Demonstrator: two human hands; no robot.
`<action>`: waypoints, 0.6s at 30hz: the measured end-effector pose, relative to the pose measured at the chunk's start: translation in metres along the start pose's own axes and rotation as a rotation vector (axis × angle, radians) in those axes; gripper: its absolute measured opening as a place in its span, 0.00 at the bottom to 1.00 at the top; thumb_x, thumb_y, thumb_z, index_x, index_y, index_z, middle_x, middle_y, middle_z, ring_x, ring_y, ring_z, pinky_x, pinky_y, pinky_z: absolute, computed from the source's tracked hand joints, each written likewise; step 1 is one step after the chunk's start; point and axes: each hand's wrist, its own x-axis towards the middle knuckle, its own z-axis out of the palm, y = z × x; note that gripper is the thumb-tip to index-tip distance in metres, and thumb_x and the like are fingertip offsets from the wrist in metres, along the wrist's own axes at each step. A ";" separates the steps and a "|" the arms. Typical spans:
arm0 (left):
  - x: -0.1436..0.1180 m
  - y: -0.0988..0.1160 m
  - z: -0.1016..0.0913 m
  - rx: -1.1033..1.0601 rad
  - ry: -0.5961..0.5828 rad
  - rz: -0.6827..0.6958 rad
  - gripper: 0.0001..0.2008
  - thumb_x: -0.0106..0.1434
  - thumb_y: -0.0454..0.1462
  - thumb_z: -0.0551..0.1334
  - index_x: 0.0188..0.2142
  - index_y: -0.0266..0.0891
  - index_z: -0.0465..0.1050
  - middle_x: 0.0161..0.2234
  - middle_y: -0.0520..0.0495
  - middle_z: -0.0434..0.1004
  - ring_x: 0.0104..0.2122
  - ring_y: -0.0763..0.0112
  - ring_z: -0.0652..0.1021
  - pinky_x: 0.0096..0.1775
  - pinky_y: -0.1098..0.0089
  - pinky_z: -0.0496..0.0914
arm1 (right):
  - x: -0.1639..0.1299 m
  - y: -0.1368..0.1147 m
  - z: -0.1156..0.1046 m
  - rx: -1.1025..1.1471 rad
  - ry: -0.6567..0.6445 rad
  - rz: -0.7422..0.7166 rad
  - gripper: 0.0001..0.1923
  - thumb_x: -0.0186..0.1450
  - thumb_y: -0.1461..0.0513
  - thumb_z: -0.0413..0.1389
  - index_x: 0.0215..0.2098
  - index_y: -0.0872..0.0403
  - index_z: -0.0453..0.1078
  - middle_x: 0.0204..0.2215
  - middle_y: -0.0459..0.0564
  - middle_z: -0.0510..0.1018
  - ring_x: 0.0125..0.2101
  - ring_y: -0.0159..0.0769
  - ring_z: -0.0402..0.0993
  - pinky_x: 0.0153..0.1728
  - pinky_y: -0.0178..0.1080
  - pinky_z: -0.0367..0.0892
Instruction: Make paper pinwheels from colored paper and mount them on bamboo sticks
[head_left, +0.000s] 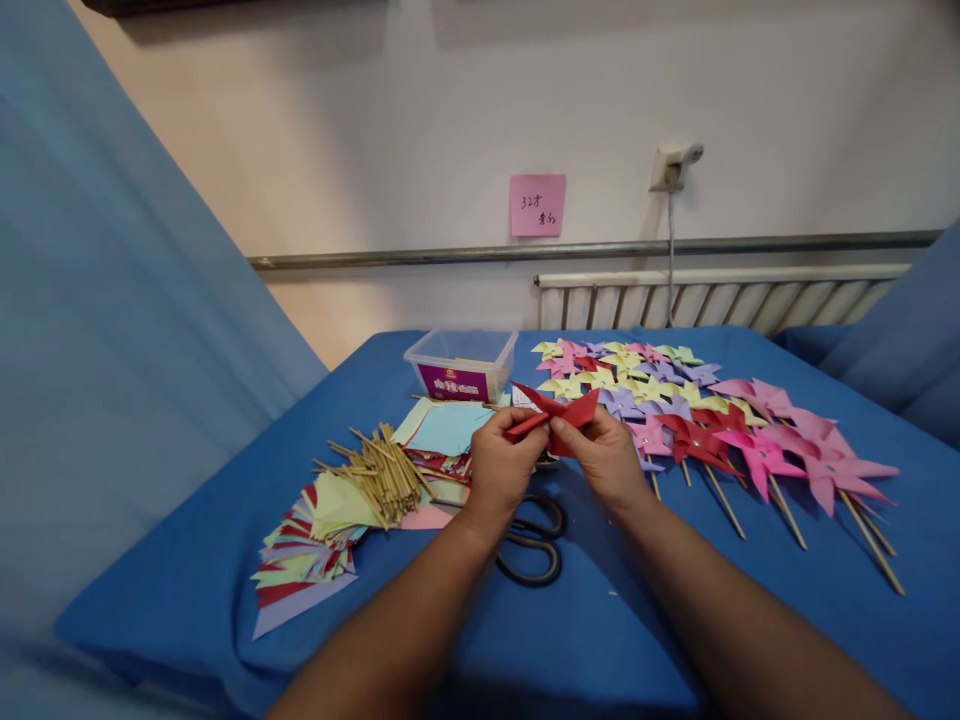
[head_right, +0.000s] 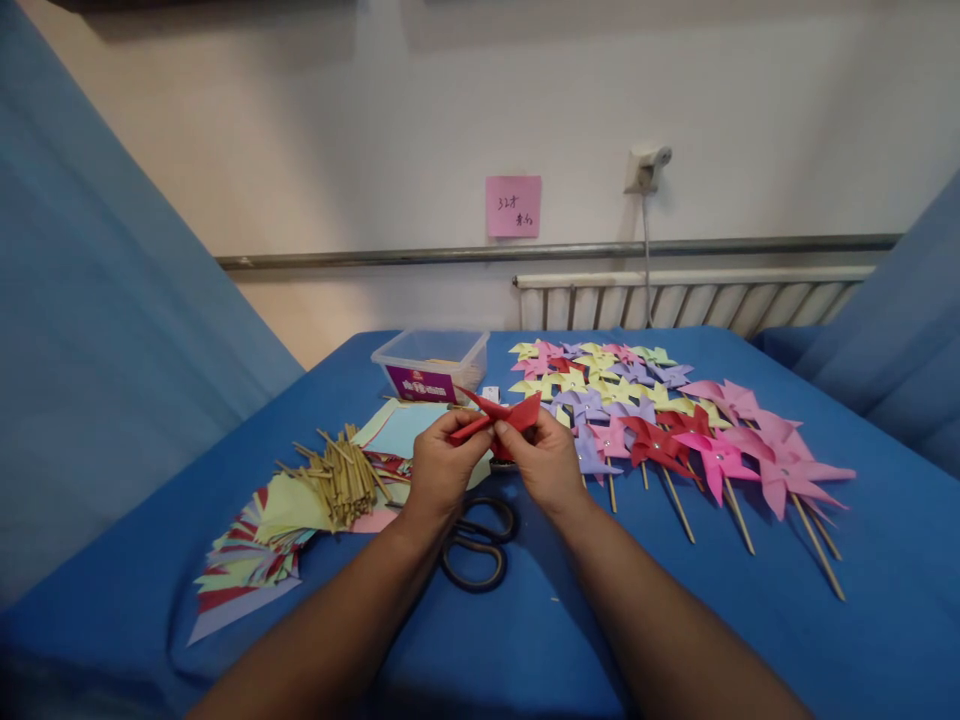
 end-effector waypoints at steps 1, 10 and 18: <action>0.000 0.000 0.000 0.000 -0.002 0.003 0.05 0.49 0.36 0.67 0.27 0.37 0.76 0.25 0.52 0.76 0.27 0.73 0.73 0.32 0.73 0.66 | 0.000 0.000 0.000 -0.001 -0.003 -0.004 0.12 0.54 0.54 0.65 0.32 0.52 0.73 0.28 0.45 0.79 0.31 0.35 0.74 0.34 0.39 0.70; -0.005 0.004 0.001 0.038 0.021 0.024 0.06 0.50 0.36 0.66 0.29 0.37 0.78 0.26 0.52 0.77 0.27 0.73 0.73 0.33 0.73 0.67 | -0.002 0.003 0.000 -0.044 0.022 -0.061 0.12 0.56 0.54 0.63 0.34 0.53 0.73 0.27 0.44 0.77 0.28 0.32 0.70 0.32 0.36 0.68; -0.006 0.005 0.001 0.036 0.024 0.030 0.05 0.51 0.35 0.66 0.30 0.37 0.78 0.27 0.52 0.78 0.28 0.73 0.74 0.34 0.73 0.67 | -0.006 0.002 0.005 -0.002 0.071 -0.080 0.11 0.57 0.55 0.63 0.33 0.53 0.72 0.27 0.44 0.76 0.28 0.32 0.70 0.31 0.36 0.67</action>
